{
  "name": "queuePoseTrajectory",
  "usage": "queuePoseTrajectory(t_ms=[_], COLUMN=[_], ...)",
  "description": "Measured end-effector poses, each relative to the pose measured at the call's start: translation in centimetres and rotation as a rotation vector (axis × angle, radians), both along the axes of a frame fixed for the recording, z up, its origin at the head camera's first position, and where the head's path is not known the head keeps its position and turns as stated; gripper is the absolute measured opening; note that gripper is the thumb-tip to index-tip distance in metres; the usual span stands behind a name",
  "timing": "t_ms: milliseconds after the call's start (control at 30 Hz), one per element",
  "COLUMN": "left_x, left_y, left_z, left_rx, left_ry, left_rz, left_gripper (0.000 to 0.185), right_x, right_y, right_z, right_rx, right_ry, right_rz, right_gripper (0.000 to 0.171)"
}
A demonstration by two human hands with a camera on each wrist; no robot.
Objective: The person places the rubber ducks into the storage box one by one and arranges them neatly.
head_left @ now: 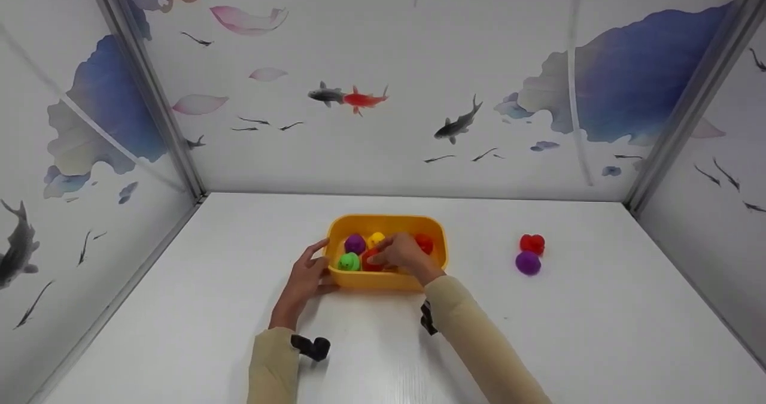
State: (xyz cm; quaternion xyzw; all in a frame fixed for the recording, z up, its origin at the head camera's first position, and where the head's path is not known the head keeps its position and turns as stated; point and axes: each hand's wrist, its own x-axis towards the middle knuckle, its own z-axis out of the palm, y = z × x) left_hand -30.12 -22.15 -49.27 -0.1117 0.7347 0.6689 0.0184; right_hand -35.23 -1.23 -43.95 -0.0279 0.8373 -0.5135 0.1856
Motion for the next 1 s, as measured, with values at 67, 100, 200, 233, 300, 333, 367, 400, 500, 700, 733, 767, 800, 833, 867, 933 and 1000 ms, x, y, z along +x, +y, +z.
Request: queuePoseTrajectory(t_ms=[67,100,200,233,300,333,367,400,500,700,733,767,800,833,867,933,1000], left_x=[-0.1,-0.1,-0.1,-0.1,0.0,0.0,0.0,0.1,0.1,0.1,0.0,0.0,0.0,0.0,0.0,0.0,-0.1], left_y=[0.0,0.0,0.0,0.0,0.1,0.1,0.1,0.0,0.0,0.1,0.1,0.1,0.1,0.1,0.1,0.1,0.0], left_z=[0.0,0.0,0.0,0.0,0.1,0.1,0.1,0.1,0.1,0.0,0.0,0.0,0.0,0.1,0.1,0.1,0.1], left_rx=[-0.001,-0.002,-0.005,-0.006,-0.005,-0.007,-0.008,-0.012,-0.013,-0.007,-0.014,-0.019,-0.023,-0.021,-0.026,-0.030,-0.031], left_ry=[0.004,0.006,0.007,0.010,0.010,0.010,0.010,0.010,0.010,0.002,-0.002,-0.003,-0.002,-0.006,-0.008,-0.012,-0.011], left_rz=[-0.002,-0.005,-0.008,-0.010,-0.009,-0.010,-0.009,-0.007,0.000,0.003,0.004,0.004,0.004,0.007,0.008,0.009,0.007], left_gripper=[0.050,0.049,0.049,0.049,0.049,0.049,0.049,0.049,0.049,0.050,0.050,0.050,0.050,0.050,0.050,0.049,0.050], right_x=[0.1,0.1,0.2,0.2,0.1,0.0,-0.2,-0.3,-0.6,0.4,0.7,1.0,1.2,1.5,1.8,2.2,2.6], right_y=[-0.1,-0.1,-0.1,-0.1,-0.1,-0.1,0.0,0.1,0.4,1.8,2.1,2.4,2.7,3.0,3.4,4.2,5.1], right_z=[0.1,0.1,0.2,0.2,0.2,0.2,0.3,0.3,0.8,1.7,1.8,1.9,2.0,2.0,2.1,2.1,2.1], right_rx=[0.011,0.014,0.027,0.032,0.037,0.044,0.052,0.057,0.062,-0.002,-0.006,-0.008,-0.013,-0.017,-0.020,-0.049,-0.083], right_ry=[0.008,0.013,0.028,0.030,0.025,0.024,0.023,0.023,0.046,0.105,0.116,0.134,0.151,0.167,0.184,0.202,0.213], right_rz=[0.000,0.003,0.005,0.005,0.007,0.005,0.007,0.007,0.019,0.100,0.111,0.120,0.129,0.137,0.145,0.160,0.173], right_gripper=[0.024,0.024,0.023,0.024,0.025,0.026,0.027,0.028,0.031,0.033,0.033,0.031,0.030,0.028,0.027,0.028,0.030])
